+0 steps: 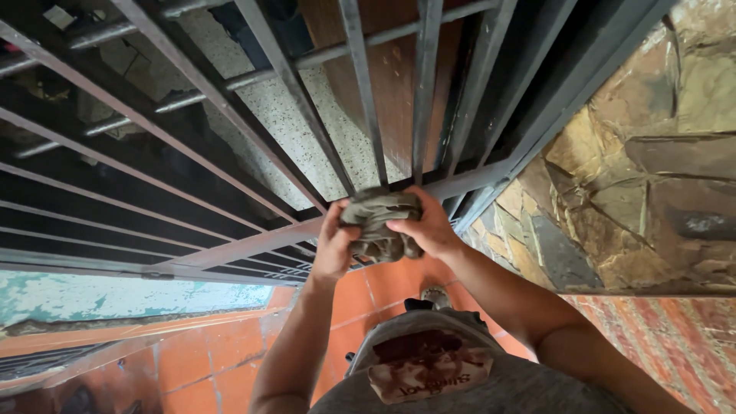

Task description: Cleaning a metal security gate with a cloth.

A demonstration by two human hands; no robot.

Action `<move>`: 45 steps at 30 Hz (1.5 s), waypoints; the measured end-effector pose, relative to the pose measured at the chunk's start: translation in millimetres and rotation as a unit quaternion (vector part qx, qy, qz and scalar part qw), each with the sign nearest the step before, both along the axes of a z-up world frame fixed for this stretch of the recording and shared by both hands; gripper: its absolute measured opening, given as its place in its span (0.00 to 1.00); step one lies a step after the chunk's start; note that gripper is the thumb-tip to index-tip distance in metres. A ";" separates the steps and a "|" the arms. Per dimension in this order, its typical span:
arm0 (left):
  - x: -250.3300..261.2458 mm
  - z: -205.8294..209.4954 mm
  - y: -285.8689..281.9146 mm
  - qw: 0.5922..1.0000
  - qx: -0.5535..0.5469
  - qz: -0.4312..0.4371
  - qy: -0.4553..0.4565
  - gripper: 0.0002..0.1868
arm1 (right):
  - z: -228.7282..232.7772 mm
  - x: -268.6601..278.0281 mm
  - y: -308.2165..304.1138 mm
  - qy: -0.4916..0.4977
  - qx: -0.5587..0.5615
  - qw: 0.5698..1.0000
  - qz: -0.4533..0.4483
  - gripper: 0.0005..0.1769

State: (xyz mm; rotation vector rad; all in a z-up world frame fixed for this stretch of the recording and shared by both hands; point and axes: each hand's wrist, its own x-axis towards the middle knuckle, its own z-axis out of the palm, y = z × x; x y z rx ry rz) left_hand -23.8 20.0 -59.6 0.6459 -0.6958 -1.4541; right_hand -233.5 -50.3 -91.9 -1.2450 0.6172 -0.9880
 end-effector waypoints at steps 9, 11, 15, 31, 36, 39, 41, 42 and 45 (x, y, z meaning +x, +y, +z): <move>-6.0 11.9 5.1 0.964 -0.067 -0.056 -0.249 0.22 | 42.2 -1.2 -8.3 0.009 -0.237 0.960 -0.148 0.23; -16.6 38.2 2.5 0.960 -0.096 -0.016 -0.261 0.24 | 74.2 12.5 -4.2 0.036 -0.306 0.929 -0.203 0.24; -21.0 56.1 -3.8 0.817 -0.129 0.147 -0.543 0.20 | 112.6 33.9 5.4 0.077 -0.378 0.882 -0.271 0.30; -6.3 19.6 -48.8 0.913 -0.161 0.168 -0.335 0.44 | 37.1 61.6 -7.7 0.104 -0.347 0.878 -0.311 0.38; -3.9 7.5 -58.1 0.924 -0.142 0.156 -0.318 0.40 | 55.2 66.0 -19.9 0.107 -0.391 0.851 -0.334 0.30; 0.0 5.7 -58.1 0.919 -0.184 0.145 -0.316 0.39 | 59.3 69.7 -26.9 0.100 -0.420 0.829 -0.356 0.27; 3.6 0.8 -58.7 0.938 -0.176 0.115 -0.275 0.40 | 54.6 68.0 -28.3 0.097 -0.424 0.830 -0.348 0.27; 5.7 -1.4 -59.0 0.954 -0.169 0.084 -0.234 0.40 | 52.5 67.5 -29.0 0.093 -0.429 0.831 -0.342 0.27; 10.7 -4.1 -60.6 0.958 -0.183 0.057 -0.212 0.40 | 20.9 58.9 -28.9 0.118 -0.415 0.849 -0.305 0.28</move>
